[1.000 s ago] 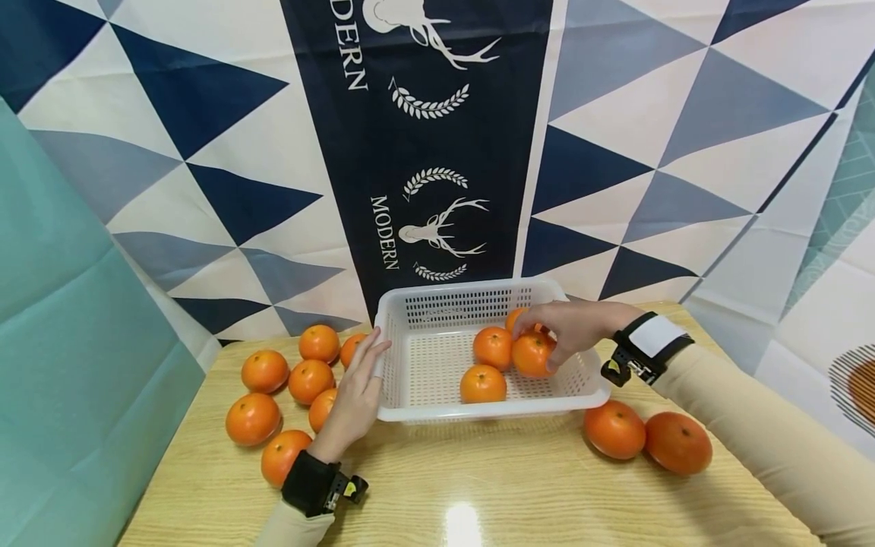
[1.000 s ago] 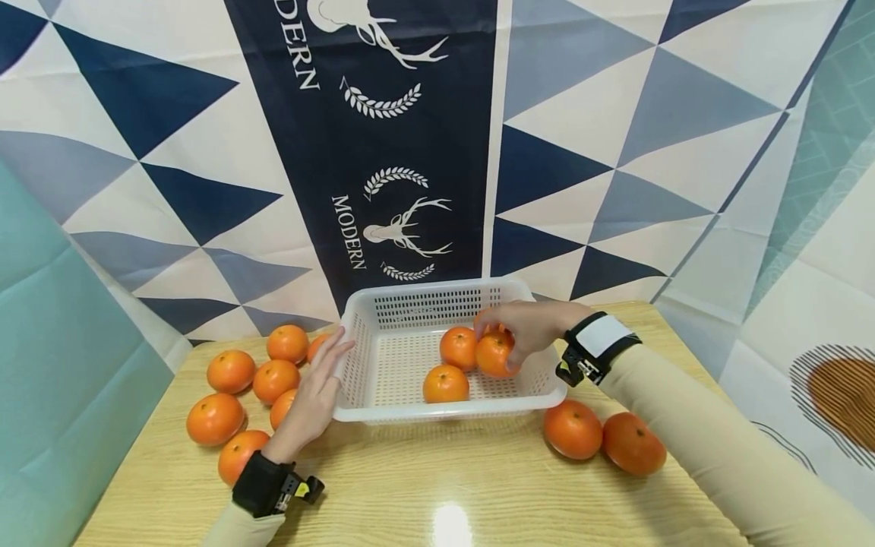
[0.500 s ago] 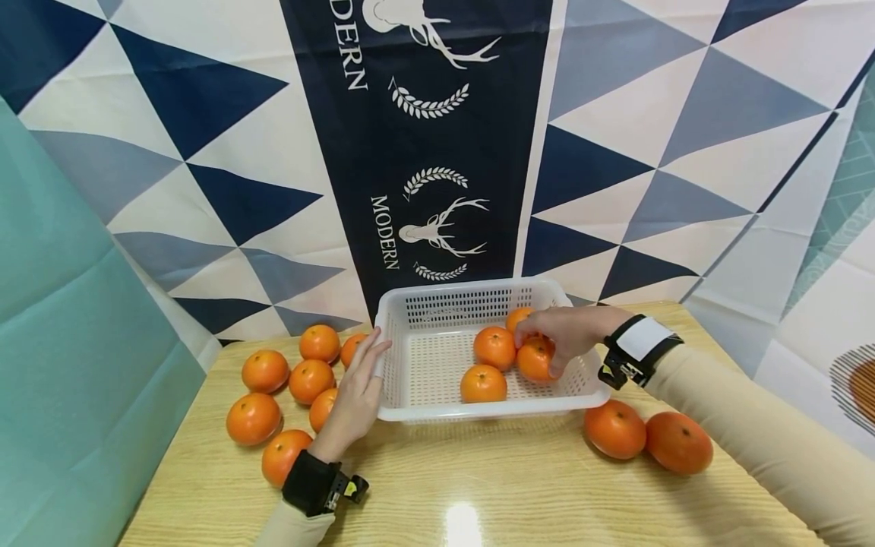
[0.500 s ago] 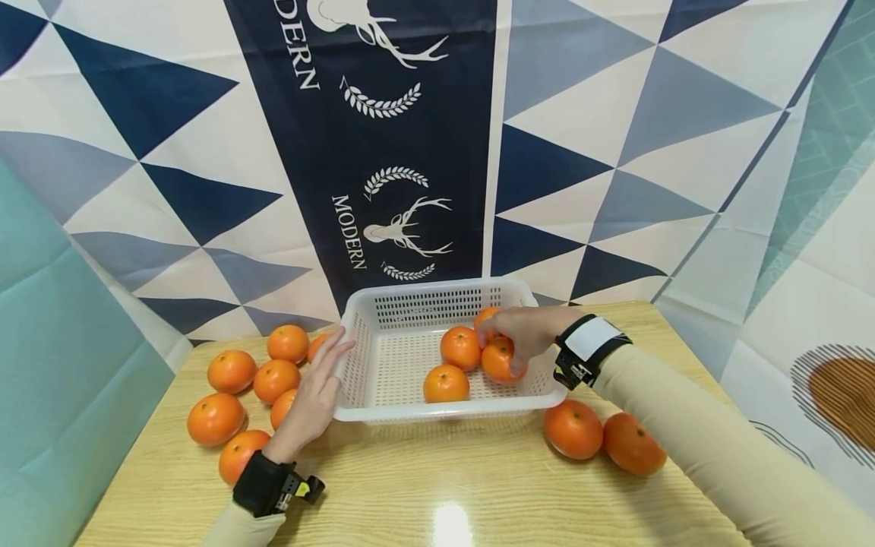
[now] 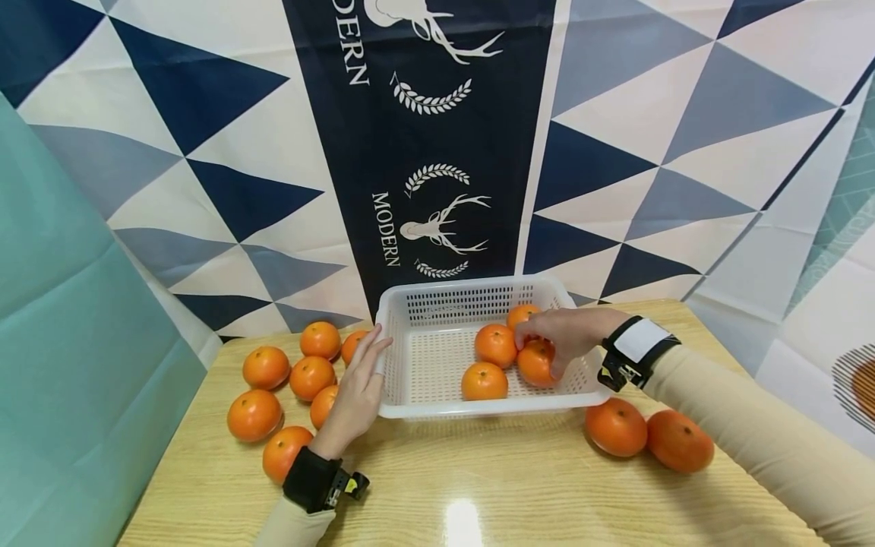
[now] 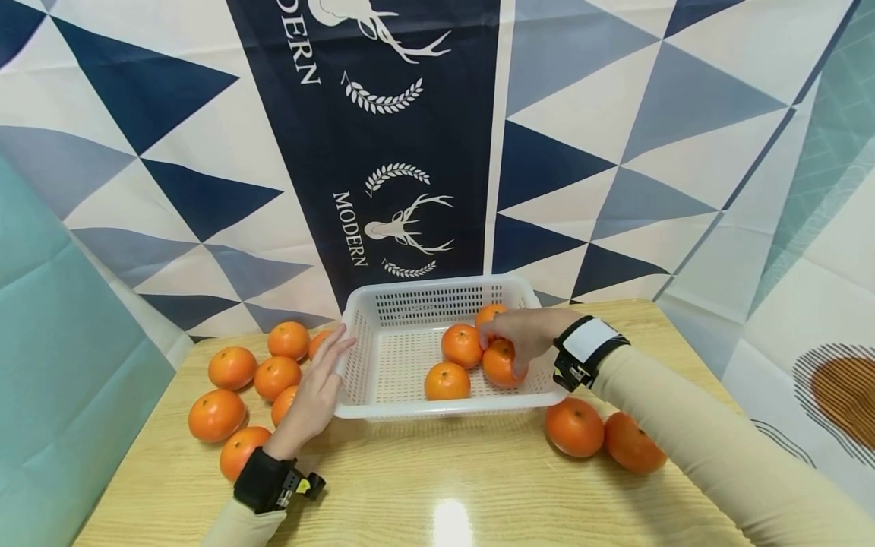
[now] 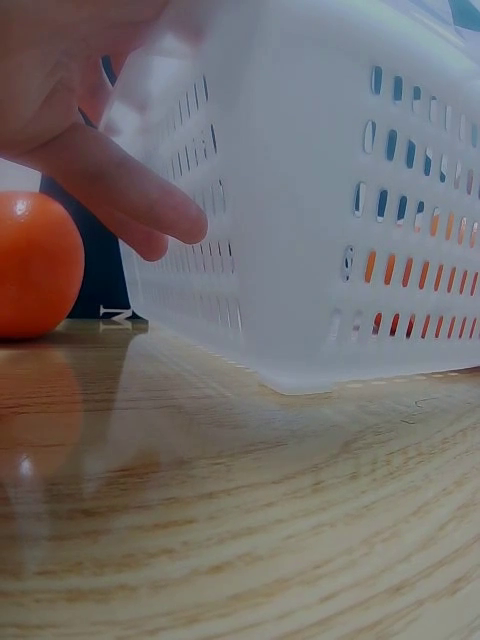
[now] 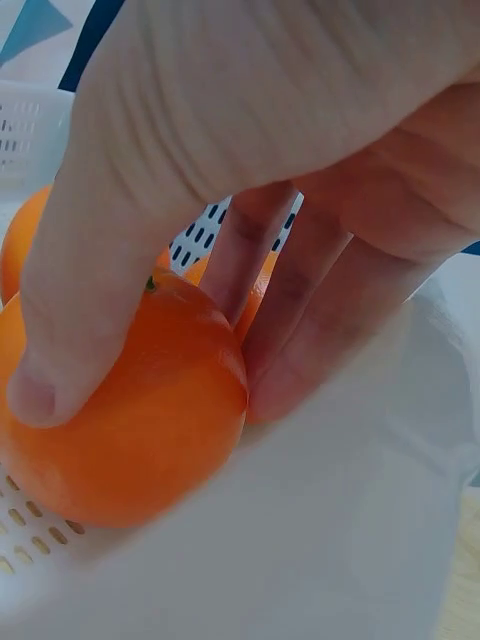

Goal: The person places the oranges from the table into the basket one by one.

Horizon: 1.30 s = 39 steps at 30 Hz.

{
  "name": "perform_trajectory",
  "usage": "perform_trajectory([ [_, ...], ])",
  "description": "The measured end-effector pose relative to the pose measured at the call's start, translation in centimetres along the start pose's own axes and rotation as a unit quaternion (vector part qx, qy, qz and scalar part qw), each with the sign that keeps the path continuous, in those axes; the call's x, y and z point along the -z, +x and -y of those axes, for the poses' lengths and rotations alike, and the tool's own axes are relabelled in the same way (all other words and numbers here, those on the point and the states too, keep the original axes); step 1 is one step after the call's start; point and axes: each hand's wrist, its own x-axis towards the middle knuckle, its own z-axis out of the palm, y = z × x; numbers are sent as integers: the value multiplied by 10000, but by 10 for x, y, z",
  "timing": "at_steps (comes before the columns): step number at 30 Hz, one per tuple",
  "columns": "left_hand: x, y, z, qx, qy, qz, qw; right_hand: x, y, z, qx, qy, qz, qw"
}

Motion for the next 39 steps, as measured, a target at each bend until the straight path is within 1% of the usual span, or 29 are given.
perform_trajectory([
  [2,0,0,0,23,4,3,10000,0,0,0,44,3,1,10000],
  [7,1,0,-1,65,-33,12,10000,0,-1,1,-25,15,-3,10000],
  [13,1,0,-2,22,-9,0,10000,2,-1,0,-66,43,12,10000],
  [20,3,0,-3,21,-10,11,10000,18,-7,5,1,206,-305,9993],
  [26,2,-1,-3,47,-20,46,10000,19,-13,3,162,357,-463,9982],
  [33,2,-1,-6,66,-49,52,10000,19,-28,-2,189,444,-750,9960],
  [39,3,-1,-6,106,-86,67,9999,21,-46,-12,131,895,-1029,9906],
])
